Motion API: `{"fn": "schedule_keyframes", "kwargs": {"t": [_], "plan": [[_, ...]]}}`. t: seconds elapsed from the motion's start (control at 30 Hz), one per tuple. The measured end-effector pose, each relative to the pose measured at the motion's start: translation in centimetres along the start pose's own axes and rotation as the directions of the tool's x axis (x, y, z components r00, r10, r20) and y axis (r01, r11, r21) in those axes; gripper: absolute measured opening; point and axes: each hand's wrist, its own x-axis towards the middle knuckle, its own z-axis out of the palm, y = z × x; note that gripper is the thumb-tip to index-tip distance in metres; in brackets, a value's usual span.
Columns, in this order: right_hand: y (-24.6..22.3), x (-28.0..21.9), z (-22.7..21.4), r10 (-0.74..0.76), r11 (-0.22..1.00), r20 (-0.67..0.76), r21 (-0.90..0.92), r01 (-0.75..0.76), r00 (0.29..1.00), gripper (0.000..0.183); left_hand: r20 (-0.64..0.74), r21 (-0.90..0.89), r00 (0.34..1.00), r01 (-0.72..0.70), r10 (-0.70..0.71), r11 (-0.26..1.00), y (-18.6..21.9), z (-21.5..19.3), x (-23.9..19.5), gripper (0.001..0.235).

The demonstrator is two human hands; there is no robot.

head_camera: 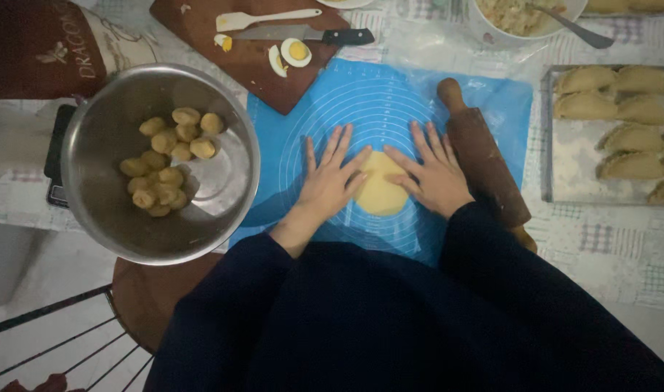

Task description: The person rolls dough into thin circles, places a filling and a hard-boiled egg slice on top, folds the dough into a half-moon shape, and crimps the edges to seal. The finished pastries are placed on a tray. The person repeats the process with additional dough balls.

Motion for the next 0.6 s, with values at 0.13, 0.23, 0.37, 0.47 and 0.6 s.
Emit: {"fn": "schedule_keyframes", "kwargs": {"t": [0.13, 0.23, 0.37, 0.47, 0.6], "plan": [[-0.2, 0.8, -0.7, -0.035, 0.997, 0.021, -0.063, 0.036, 0.999, 0.061, -0.004, -0.029, 1.0, -0.011, 0.011, 1.0, 0.3, -0.4, 0.5, 0.055], [-0.9, 1.2, -0.6, 0.024, 0.999, 0.104, -0.049, -0.019, 0.994, 0.062, 0.035, -0.055, 0.999, -0.023, 0.025, 0.998, 0.7, -0.7, 0.3, 0.054], [0.8, 1.1, -1.5, -0.03, 0.959, -0.142, 0.275, 0.069, 0.989, 0.046, 0.02, -0.066, 1.0, -0.007, 0.008, 0.998, -0.1, -1.6, 1.3, 0.056], [3.5, 0.7, -2.8, 0.245, 0.69, -0.222, 0.724, -0.009, 0.944, 0.037, -0.04, -0.089, 0.999, -0.029, 0.025, 0.996, 0.2, -1.7, 2.0, 0.064], [6.2, 3.8, -2.6, 0.391, 0.876, 0.094, 0.268, -0.402, 0.916, 0.051, 0.045, -0.068, 0.984, -0.17, 0.174, 0.983, 3.6, -0.1, 1.7, 0.075]]}}
